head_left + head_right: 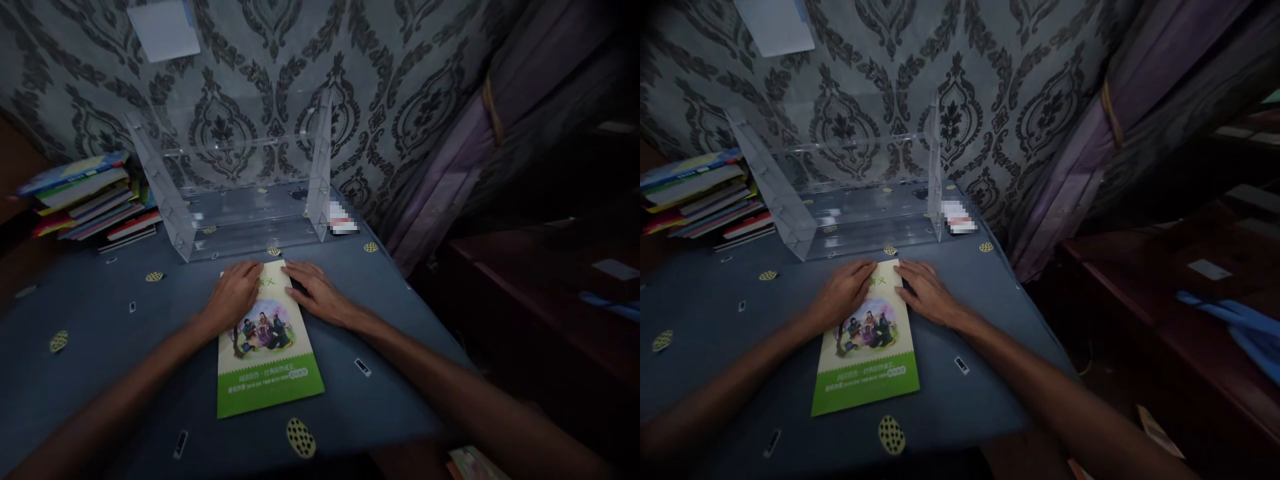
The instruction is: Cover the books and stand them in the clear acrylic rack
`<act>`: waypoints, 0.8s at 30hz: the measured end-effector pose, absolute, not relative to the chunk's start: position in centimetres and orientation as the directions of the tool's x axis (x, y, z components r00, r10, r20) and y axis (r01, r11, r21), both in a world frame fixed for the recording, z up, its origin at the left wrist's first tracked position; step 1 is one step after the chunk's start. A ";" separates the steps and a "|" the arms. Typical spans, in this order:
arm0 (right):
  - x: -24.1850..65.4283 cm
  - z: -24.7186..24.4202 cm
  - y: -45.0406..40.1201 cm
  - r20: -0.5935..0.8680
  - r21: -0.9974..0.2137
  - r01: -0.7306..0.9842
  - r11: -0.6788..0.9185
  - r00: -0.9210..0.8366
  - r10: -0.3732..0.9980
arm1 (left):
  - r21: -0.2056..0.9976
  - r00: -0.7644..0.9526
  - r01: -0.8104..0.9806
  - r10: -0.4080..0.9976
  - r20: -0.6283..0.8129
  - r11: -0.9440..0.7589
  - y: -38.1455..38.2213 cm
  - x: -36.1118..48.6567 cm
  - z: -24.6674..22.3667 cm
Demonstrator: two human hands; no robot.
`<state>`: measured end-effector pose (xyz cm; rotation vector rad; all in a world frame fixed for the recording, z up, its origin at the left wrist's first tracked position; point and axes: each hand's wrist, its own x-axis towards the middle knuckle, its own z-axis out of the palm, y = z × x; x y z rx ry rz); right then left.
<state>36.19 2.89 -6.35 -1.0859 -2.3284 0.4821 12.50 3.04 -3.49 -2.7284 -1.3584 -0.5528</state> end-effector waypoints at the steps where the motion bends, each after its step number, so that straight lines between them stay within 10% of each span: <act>1: 36.2 -6.4 2.9 0.306 -0.516 0.596 0.616 -0.543 0.782 | 0.123 0.567 0.766 0.753 0.334 -0.631 3.2 12.8 -3.5; 24: 36.0 -5.9 1.7 0.389 -0.756 0.416 0.506 -0.337 0.858 | 0.210 0.804 0.551 0.581 0.126 -0.808 -0.5 14.8 -2.7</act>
